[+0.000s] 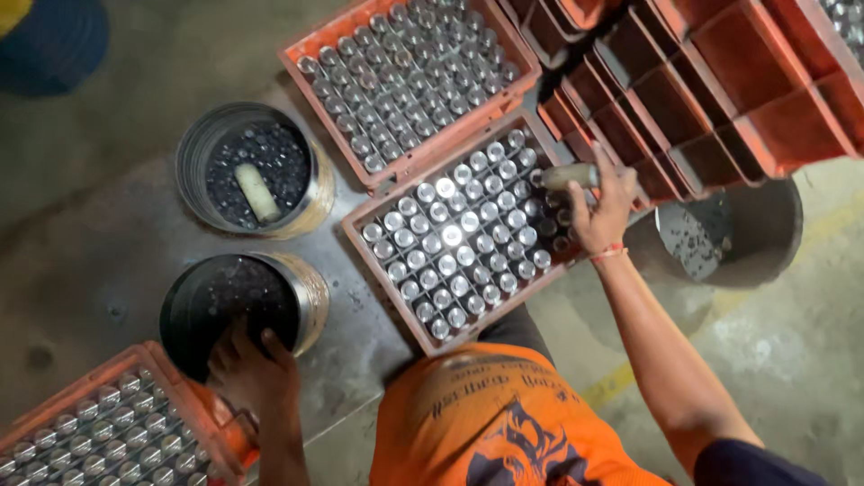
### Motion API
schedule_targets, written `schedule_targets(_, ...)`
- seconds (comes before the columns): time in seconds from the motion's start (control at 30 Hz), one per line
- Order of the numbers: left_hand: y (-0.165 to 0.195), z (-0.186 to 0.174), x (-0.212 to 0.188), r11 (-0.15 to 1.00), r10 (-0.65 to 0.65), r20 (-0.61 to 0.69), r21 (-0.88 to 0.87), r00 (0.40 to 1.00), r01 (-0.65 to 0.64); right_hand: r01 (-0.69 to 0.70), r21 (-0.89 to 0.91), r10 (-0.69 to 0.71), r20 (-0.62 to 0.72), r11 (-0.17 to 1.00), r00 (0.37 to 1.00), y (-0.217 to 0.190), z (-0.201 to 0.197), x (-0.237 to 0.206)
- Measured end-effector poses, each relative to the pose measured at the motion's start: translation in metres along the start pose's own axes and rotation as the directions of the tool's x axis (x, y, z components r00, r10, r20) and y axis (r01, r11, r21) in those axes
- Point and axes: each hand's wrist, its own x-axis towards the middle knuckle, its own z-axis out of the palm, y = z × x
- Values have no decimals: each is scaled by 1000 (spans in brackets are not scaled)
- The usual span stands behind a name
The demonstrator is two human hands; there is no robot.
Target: The person repeatedly wipes small cylindrical metal parts arranged in orange trays using a cylindrical tool, then places the tool into a can. The person also moves a tray of parts to a different position on the table.
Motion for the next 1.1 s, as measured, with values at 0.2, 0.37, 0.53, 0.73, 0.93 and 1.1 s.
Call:
schedule_targets(0.2, -13, 10, -5, 1000, 2, 25, -14, 1000, -2, 269, -111, -245, 192, 957, 950, -16, 26, 10)
schedule_targets(0.37, -6, 12, -5, 1000, 0, 45, -8, 999, 0, 138, 139, -115, -163, 981, 980, 10, 25, 17)
schedule_targets(0.53, -4, 5, -3, 998, 56, 17, -8, 998, -56, 199, -128, -191, 77, 972, 979, 26, 40, 25)
schedule_targets(0.73, 13, 4, 16, 999, 43, 33, 13, 999, -43, 126, 66, -116, -144, 990, 983, 13, 50, 44)
schedule_targets(0.93, 14, -10, 38, 994, -109, 374, 37, 921, 103, 245, -106, -235, 105, 964, 966, -13, 71, 68)
schedule_targets(1.1, -9, 9, 51, 979, -145, 652, -12, 744, 201, 125, 242, -65, -241, 962, 968, -24, 77, 71)
